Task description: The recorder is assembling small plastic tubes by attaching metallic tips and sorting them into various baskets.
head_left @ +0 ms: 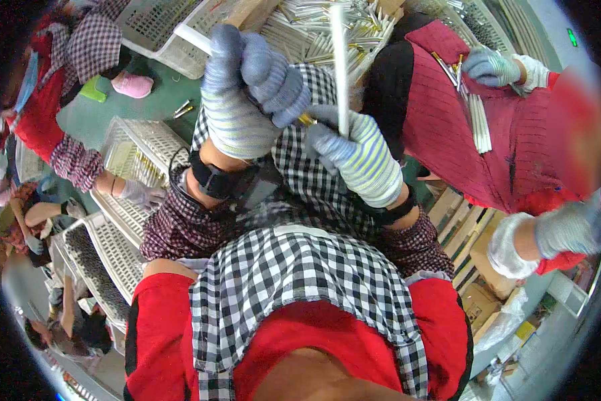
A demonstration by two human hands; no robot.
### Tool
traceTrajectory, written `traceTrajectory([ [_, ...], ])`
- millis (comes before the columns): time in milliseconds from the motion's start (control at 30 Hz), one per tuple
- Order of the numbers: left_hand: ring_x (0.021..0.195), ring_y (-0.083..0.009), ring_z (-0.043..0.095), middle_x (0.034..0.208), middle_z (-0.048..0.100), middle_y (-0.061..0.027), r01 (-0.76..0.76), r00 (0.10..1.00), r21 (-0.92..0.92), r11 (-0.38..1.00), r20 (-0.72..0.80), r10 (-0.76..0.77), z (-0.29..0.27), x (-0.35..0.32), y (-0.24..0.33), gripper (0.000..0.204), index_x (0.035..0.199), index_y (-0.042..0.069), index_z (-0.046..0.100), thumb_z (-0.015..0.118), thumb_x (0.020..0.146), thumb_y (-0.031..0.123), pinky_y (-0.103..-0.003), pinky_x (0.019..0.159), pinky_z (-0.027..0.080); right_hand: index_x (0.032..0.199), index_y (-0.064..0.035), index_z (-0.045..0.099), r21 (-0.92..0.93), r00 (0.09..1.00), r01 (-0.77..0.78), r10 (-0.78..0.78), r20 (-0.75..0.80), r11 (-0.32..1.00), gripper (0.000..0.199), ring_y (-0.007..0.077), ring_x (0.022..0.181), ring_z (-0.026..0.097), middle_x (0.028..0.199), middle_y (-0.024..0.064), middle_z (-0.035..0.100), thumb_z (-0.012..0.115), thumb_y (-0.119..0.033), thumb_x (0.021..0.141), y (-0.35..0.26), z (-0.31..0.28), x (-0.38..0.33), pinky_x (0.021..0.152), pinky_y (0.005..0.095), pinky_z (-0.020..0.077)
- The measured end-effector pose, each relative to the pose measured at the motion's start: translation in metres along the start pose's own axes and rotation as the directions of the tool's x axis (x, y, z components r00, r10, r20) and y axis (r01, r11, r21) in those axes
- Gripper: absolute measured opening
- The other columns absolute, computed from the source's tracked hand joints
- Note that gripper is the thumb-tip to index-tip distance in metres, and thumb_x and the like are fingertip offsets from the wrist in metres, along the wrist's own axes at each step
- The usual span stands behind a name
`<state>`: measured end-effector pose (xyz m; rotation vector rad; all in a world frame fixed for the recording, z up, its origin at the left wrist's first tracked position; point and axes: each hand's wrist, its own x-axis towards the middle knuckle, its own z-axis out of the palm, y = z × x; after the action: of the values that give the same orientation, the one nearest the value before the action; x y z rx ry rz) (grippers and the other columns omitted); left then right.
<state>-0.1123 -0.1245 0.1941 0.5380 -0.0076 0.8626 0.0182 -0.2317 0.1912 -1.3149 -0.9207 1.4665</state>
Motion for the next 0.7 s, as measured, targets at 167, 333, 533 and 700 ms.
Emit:
traceTrajectory([
  [167, 0.061, -0.0144, 0.049, 0.067, 0.05, -0.0011, 0.315, 0.944, 0.561, 0.766, -0.268, -0.192, -0.001, 0.014, -0.047, 0.049, 0.091, 0.005, 0.056, 0.057, 0.082, 0.054, -0.026, 0.057, 0.04, 0.103, -0.0023, 0.058, -0.05, 0.97, 0.185, -0.174, 0.169, 0.981, 0.031, 0.0056, 0.063, 0.049, 0.075, -0.0004, 0.058, 0.063, -0.028, 0.086, 0.049, -0.058, 0.005, 0.059, 0.0221, 0.0408],
  [333, 0.098, -0.0122, 0.054, 0.105, 0.06, -0.0063, 0.282, 0.92, 0.95, 0.137, -0.227, -0.318, -0.034, 0.077, -0.017, 0.037, 0.122, 0.002, 0.053, 0.052, 0.091, 0.021, -0.027, 0.088, 0.042, 0.097, -0.0071, 0.056, -0.098, 0.892, 0.073, -0.109, -0.439, 0.993, 0.017, 0.0059, 0.063, 0.052, 0.076, 0.0003, 0.059, 0.058, -0.022, 0.09, 0.083, -0.103, -0.017, 0.055, 0.0212, 0.0414],
  [533, 0.099, -0.0279, 0.06, 0.113, 0.06, -0.0171, -0.142, 0.709, 0.754, -0.641, -0.374, -0.598, -0.146, 0.151, -0.079, 0.045, 0.122, 0.003, 0.052, 0.057, 0.085, 0.028, -0.033, 0.083, 0.048, 0.106, -0.0048, 0.058, 0.26, 0.824, 0.098, 0.068, -0.562, 0.961, 0.022, 0.0055, 0.063, 0.052, 0.074, -0.0028, 0.056, 0.062, -0.014, 0.087, 0.111, -0.11, -0.027, 0.055, 0.0198, 0.0429],
  [700, 0.097, -0.0354, 0.058, 0.104, 0.061, -0.0197, -0.314, 0.628, 0.679, -0.664, -0.376, -0.682, -0.224, 0.158, -0.138, 0.04, 0.106, 0.001, 0.056, 0.063, 0.077, 0.029, -0.041, 0.078, 0.048, 0.111, -0.004, 0.058, 0.211, 0.821, -0.079, 0.184, -0.54, 0.974, 0.026, 0.0075, 0.07, 0.054, 0.082, -0.0003, 0.059, 0.062, -0.012, 0.087, 0.115, -0.101, -0.021, 0.063, 0.023, 0.0449],
])
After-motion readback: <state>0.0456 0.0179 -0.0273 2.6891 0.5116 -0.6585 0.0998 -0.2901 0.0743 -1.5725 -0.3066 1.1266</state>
